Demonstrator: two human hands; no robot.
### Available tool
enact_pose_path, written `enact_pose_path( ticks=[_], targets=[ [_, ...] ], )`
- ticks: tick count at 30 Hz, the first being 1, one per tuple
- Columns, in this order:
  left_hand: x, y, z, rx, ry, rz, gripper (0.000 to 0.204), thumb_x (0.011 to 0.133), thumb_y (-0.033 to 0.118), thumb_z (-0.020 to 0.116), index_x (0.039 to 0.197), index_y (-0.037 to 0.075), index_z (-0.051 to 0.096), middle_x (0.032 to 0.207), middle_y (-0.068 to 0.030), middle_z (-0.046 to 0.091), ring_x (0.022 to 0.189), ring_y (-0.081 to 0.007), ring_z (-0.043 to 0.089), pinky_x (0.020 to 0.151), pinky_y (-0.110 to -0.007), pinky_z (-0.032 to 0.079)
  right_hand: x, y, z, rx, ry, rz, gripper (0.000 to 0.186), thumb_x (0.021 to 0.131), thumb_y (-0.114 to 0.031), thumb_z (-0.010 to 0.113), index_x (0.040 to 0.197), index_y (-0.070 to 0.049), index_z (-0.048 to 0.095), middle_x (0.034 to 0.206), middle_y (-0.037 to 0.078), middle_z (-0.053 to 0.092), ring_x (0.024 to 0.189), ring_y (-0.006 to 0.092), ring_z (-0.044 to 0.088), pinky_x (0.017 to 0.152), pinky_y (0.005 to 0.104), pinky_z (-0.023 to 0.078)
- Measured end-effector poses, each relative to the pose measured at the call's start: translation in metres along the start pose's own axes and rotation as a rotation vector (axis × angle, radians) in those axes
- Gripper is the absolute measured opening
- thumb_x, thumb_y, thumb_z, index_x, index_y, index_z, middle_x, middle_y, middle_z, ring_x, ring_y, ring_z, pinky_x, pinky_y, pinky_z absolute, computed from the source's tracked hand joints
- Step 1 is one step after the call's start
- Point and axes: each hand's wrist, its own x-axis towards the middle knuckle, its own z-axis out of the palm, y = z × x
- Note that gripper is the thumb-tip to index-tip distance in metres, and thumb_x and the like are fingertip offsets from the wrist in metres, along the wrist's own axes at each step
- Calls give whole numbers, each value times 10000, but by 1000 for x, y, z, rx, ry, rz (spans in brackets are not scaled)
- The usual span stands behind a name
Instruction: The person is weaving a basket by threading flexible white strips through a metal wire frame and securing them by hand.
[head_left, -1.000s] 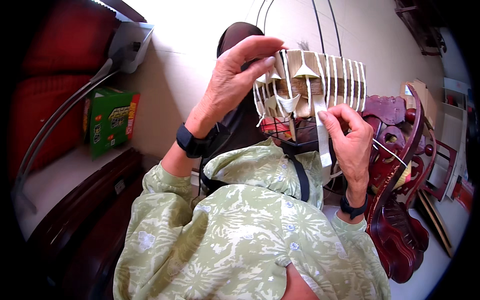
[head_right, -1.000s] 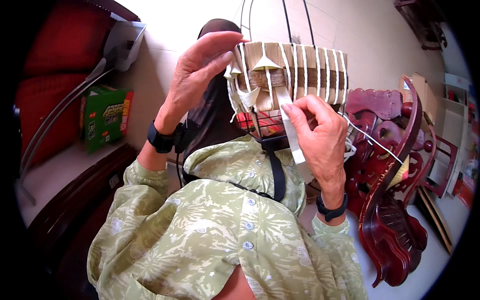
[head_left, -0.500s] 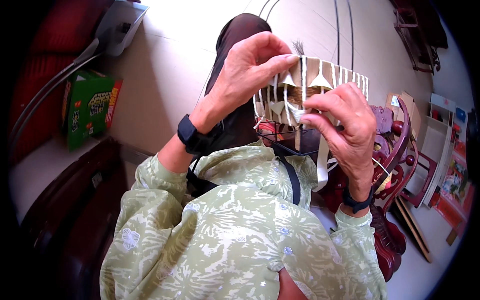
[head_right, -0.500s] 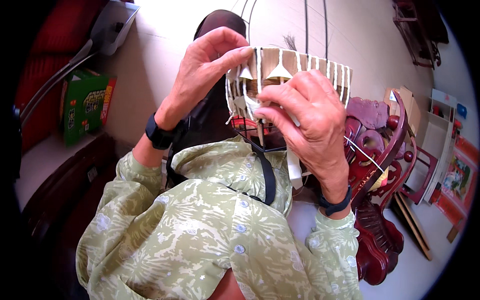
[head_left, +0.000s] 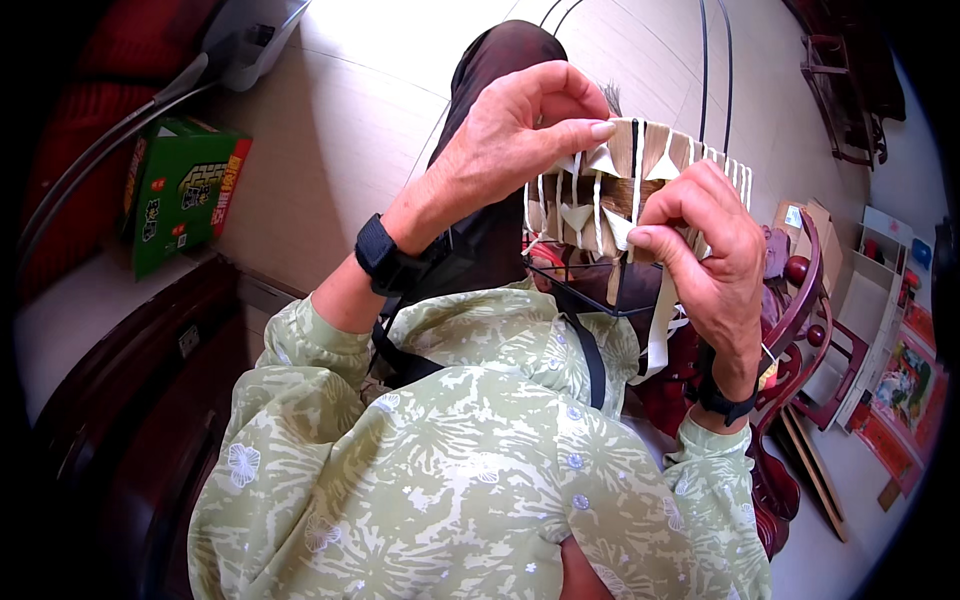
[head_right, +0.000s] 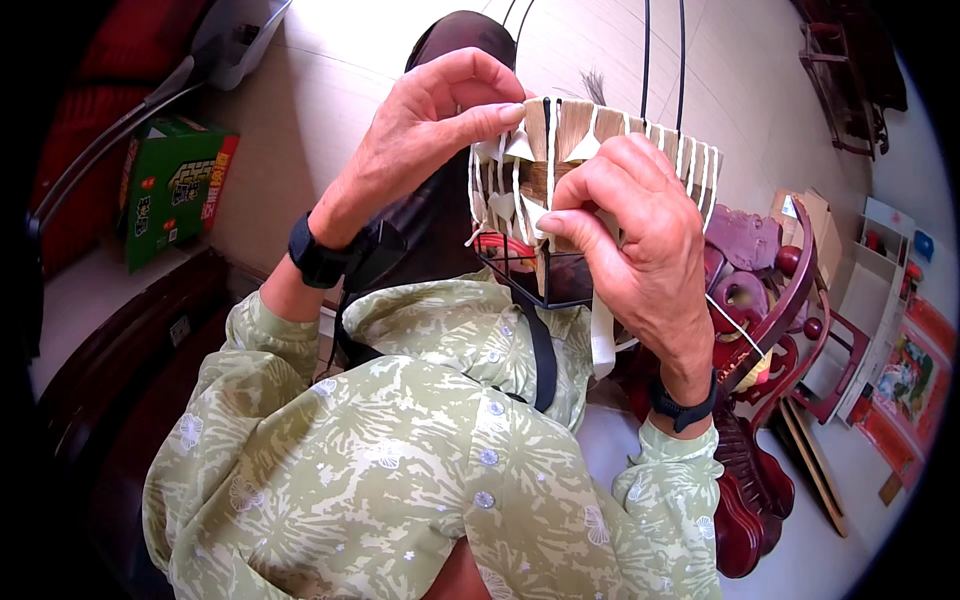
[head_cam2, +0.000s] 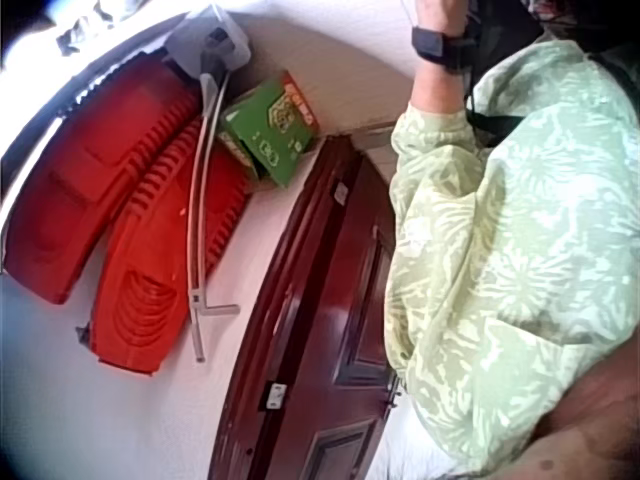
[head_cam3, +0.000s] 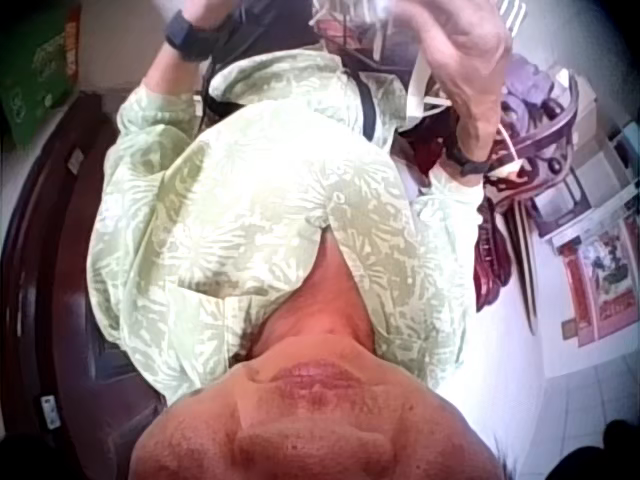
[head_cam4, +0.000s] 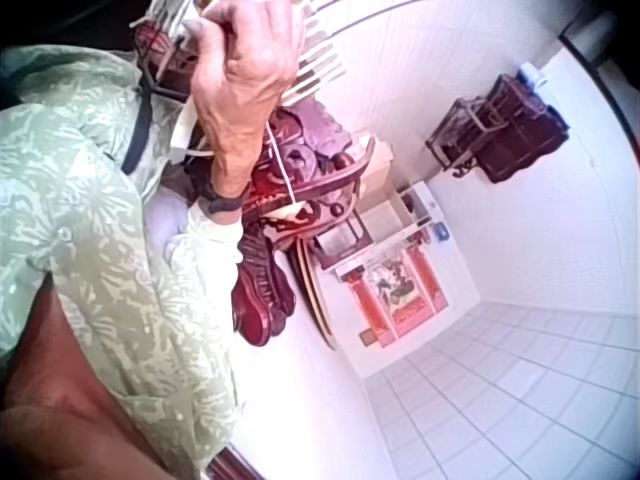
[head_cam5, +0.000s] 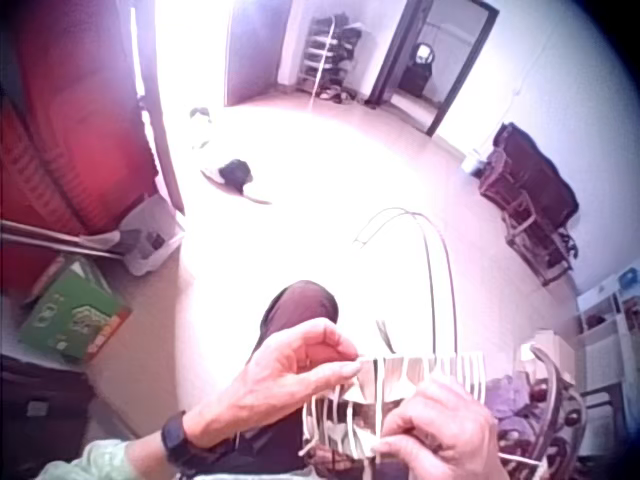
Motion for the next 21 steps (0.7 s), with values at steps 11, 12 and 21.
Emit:
enact_pose_path(
  ticks=[11,12,21],
  targets=[
    [-12,9,0,331,-178,295,259,735,61,847,968,69,734,1229,-122,630,1206,-240,577,1001,-365,457,0,2,-1,0,0,-35,188,721,5,751,810,-26,588,771,77,507,757,272,524,684,379,428],
    [-12,11,1,359,-181,312,262,725,70,853,960,79,738,1239,-127,622,1204,-249,578,1002,-362,454,-1,3,0,-1,6,-45,191,718,6,753,809,-26,589,772,77,507,756,272,523,684,380,428],
    [-23,7,20,420,-89,271,233,676,85,867,879,110,754,1384,-149,509,1290,-303,511,1061,-399,402,-3,7,1,14,111,-73,134,768,-12,754,830,-30,636,780,65,559,753,233,562,682,339,454]
  ],
)
